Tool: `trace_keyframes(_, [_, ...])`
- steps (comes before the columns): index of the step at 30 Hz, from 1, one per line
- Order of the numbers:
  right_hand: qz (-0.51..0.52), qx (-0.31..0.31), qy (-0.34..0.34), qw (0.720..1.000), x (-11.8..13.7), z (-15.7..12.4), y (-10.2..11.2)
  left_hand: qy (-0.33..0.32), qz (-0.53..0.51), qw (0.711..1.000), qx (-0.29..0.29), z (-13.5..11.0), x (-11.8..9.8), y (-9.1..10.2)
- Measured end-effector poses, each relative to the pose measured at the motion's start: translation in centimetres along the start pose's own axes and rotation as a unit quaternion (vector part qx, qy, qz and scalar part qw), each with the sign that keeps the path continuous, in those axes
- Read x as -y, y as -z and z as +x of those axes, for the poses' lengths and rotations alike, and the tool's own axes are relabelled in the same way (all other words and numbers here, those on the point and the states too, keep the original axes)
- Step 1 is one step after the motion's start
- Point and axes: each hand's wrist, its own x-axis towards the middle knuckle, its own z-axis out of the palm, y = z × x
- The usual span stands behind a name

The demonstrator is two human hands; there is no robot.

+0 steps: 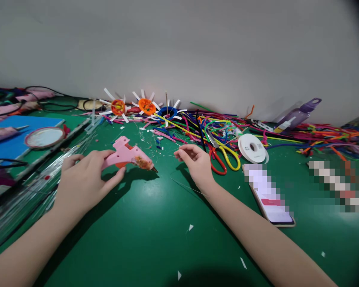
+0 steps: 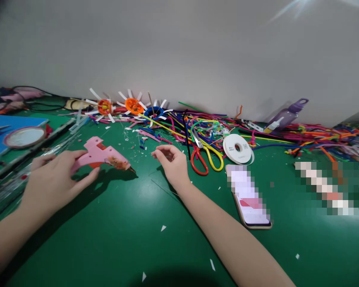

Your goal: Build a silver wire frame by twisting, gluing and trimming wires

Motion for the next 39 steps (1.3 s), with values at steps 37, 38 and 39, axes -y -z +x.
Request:
trace_keyframes(37, [-0.182,0.000,0.090,0.979,1.0,-0.9,0.0,0.017,0.012,0.999,0.049,0.2,0.4,-0.1])
trace_keyframes(38, [-0.184,-0.001,0.093,0.978,1.1,-1.0,-0.1,0.016,0.012,0.999,0.050,0.2,0.4,-0.1])
trace_keyframes(39, [-0.189,-0.003,0.094,0.978,1.2,-1.0,-0.1,0.013,0.012,0.999,0.051,0.2,0.3,-0.1])
